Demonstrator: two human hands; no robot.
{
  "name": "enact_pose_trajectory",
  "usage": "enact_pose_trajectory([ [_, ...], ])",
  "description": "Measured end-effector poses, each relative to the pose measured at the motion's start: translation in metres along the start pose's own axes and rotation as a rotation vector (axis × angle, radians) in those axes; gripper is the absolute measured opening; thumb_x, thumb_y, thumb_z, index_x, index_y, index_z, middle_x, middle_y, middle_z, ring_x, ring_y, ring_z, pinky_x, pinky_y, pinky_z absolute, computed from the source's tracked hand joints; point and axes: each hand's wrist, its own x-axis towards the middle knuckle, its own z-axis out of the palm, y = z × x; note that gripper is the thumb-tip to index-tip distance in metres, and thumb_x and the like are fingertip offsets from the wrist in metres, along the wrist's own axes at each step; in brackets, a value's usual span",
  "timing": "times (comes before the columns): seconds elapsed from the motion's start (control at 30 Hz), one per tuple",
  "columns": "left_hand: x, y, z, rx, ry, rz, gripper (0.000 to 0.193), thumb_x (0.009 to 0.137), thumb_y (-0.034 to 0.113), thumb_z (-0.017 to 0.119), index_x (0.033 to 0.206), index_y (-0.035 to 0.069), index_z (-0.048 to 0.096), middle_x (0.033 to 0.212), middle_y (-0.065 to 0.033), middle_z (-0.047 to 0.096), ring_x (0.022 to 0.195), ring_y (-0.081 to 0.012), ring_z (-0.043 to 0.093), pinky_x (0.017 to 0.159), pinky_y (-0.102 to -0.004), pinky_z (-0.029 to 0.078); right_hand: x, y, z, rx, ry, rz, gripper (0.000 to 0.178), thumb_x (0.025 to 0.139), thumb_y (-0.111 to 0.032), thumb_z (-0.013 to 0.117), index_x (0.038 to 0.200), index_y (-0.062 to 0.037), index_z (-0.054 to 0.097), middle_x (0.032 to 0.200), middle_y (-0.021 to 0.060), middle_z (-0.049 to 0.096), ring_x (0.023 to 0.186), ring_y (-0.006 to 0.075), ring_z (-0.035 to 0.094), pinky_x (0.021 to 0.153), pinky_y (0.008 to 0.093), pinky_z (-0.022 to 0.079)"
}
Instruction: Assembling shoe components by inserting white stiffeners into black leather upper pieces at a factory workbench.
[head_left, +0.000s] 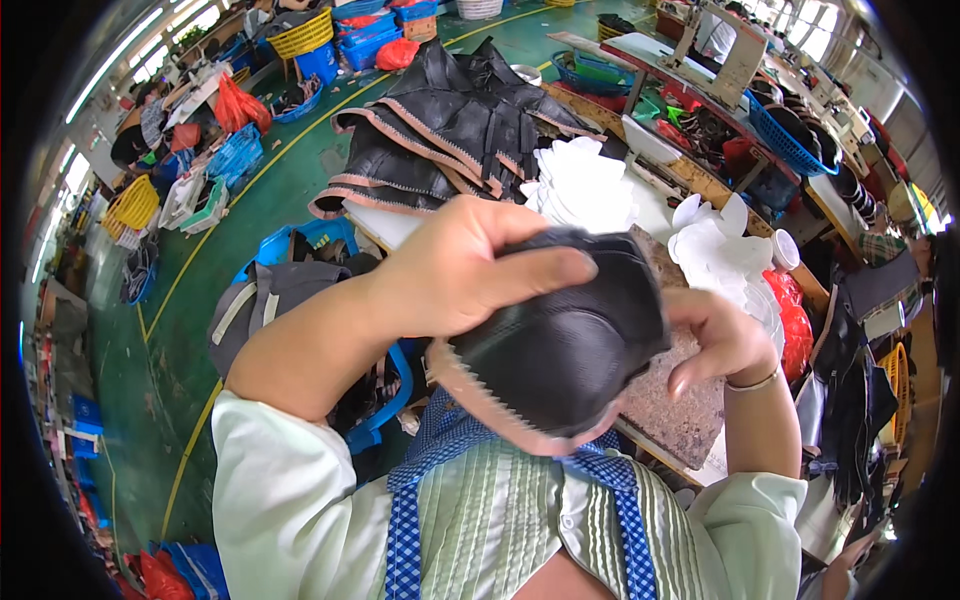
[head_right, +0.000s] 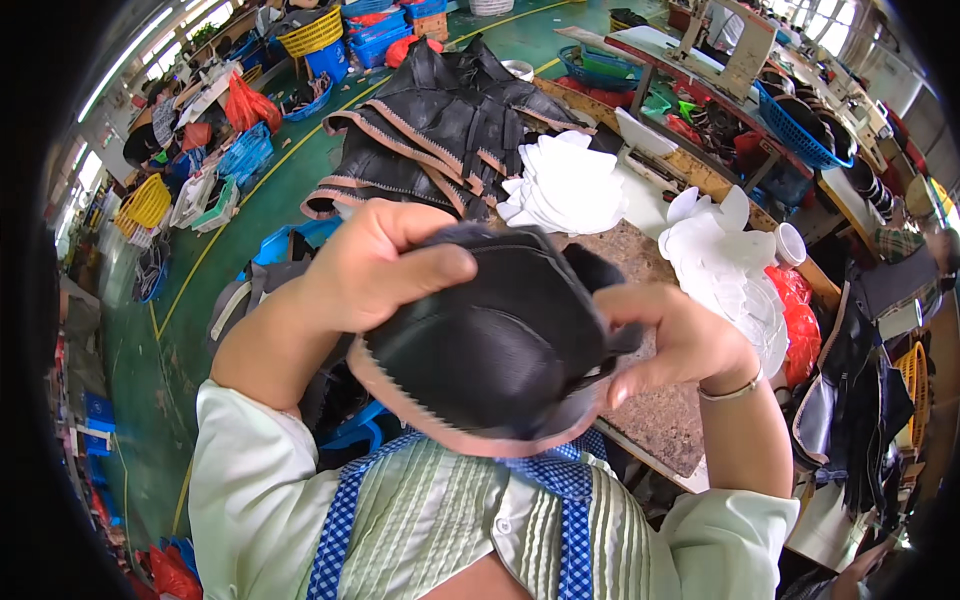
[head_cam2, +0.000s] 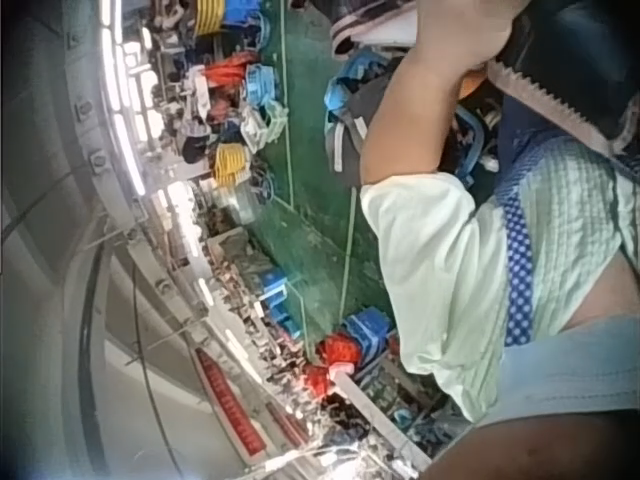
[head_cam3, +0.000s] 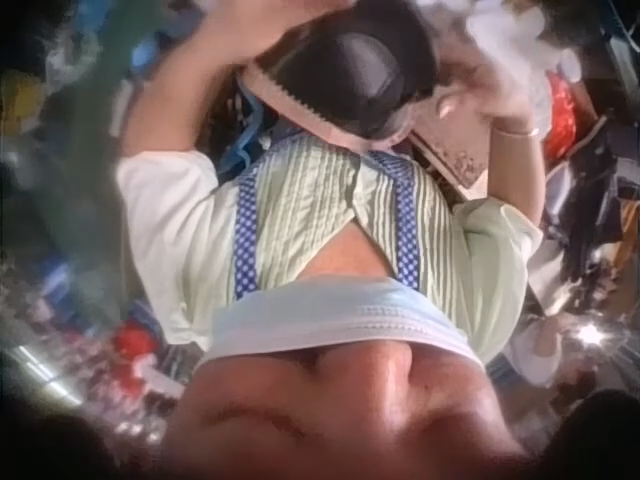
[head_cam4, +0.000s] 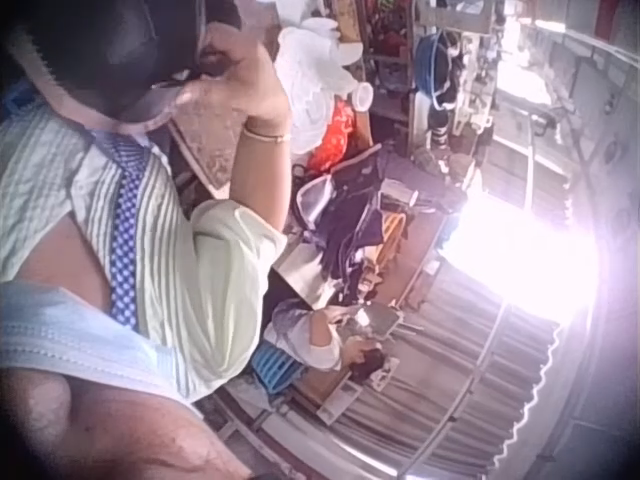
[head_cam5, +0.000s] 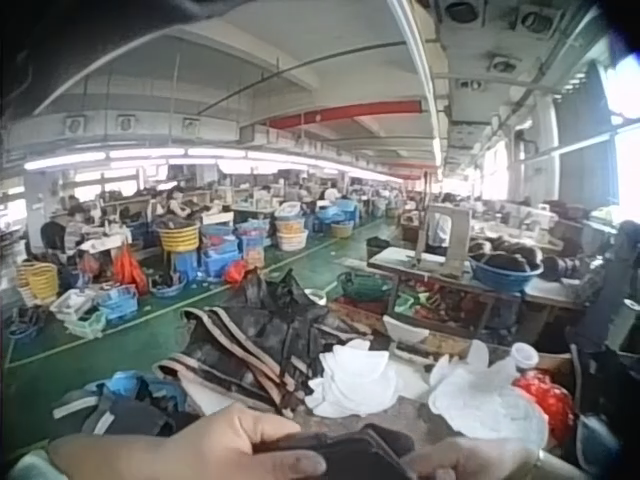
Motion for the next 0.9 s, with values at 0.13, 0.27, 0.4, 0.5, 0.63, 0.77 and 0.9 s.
enact_pose_trajectory([
  [0.13,0.003,-0.008,-0.024,-0.052,-0.131,-0.055,0.051,0.071,0.021,0.085,0.11,-0.001,0.061,0.1,-0.0026,0.065,0.094,-0.011,0.058,0.088,-0.0273,0.046,-0.028,0.042,0.003,-0.441,0.044,0.131,0.022,0.07,-0.005,0.077,0.088,-0.0007,0.064,0.085,0.0131,0.061,0.081,0.0273,0.061,0.071,0.0341,0.049],
  [0.27,0.004,0.009,-0.045,0.527,0.006,0.122,0.039,0.065,0.017,0.086,0.095,0.002,0.067,0.087,-0.0012,0.067,0.08,-0.009,0.06,0.073,-0.0263,0.049,-0.038,0.02,-0.002,-0.976,0.565,-0.162,0.024,0.073,0.006,0.061,0.096,0.0011,0.06,0.089,0.0154,0.06,0.083,0.0364,0.058,0.076,0.0413,0.049],
  [0.4,0.001,0.027,-0.044,1.445,0.217,1.013,0.031,0.055,0.008,0.073,0.086,0.007,0.068,0.071,-0.0049,0.051,0.064,-0.0245,0.051,0.054,-0.033,0.04,-0.045,-0.029,0.002,-1.726,0.708,-0.278,0.017,0.076,-0.005,0.063,0.091,0.0018,0.06,0.102,0.0136,0.067,0.091,0.0293,0.064,0.078,0.038,0.049],
  [0.5,0.001,-0.009,-0.033,1.596,0.173,1.099,0.025,0.06,0.016,0.065,0.084,0.009,0.067,0.09,-0.0036,0.058,0.078,-0.0226,0.057,0.064,-0.0345,0.044,-0.059,0.008,0.042,-1.74,0.62,-0.145,0.018,0.076,-0.008,0.059,0.091,0.0005,0.061,0.099,0.0114,0.066,0.087,0.0229,0.062,0.075,0.0356,0.046],
  [0.63,-0.005,-0.132,-0.034,1.617,-0.428,0.715,0.017,0.072,0.017,0.057,0.088,0.01,0.059,0.106,-0.0054,0.058,0.085,-0.0194,0.054,0.067,-0.0331,0.041,-0.088,0.102,0.103,-1.298,0.325,0.119,0.028,0.074,-0.015,0.056,0.1,-0.0037,0.058,0.086,0.0058,0.056,0.074,0.0199,0.052,0.066,0.0338,0.041],
  [0.77,-0.012,-0.136,-0.03,1.372,-0.564,0.083,0.034,0.07,0.018,0.07,0.1,0.007,0.06,0.111,-0.0074,0.058,0.098,-0.0271,0.055,0.083,-0.0376,0.043,-0.091,0.124,0.12,-0.964,0.564,0.188,0.028,0.074,-0.019,0.07,0.096,-0.005,0.06,0.1,0.0066,0.063,0.085,0.0234,0.058,0.077,0.0346,0.046],
  [0.9,0.013,-0.108,-0.024,1.026,-0.597,-0.008,0.069,0.064,0.035,0.083,0.119,0.005,0.055,0.119,-0.0131,0.057,0.111,-0.0325,0.055,0.093,-0.0401,0.043,-0.111,0.123,0.11,-0.552,0.807,0.104,0.036,0.07,-0.028,0.082,0.09,-0.0047,0.063,0.094,0.0106,0.067,0.087,0.0282,0.062,0.074,0.0359,0.05],
])
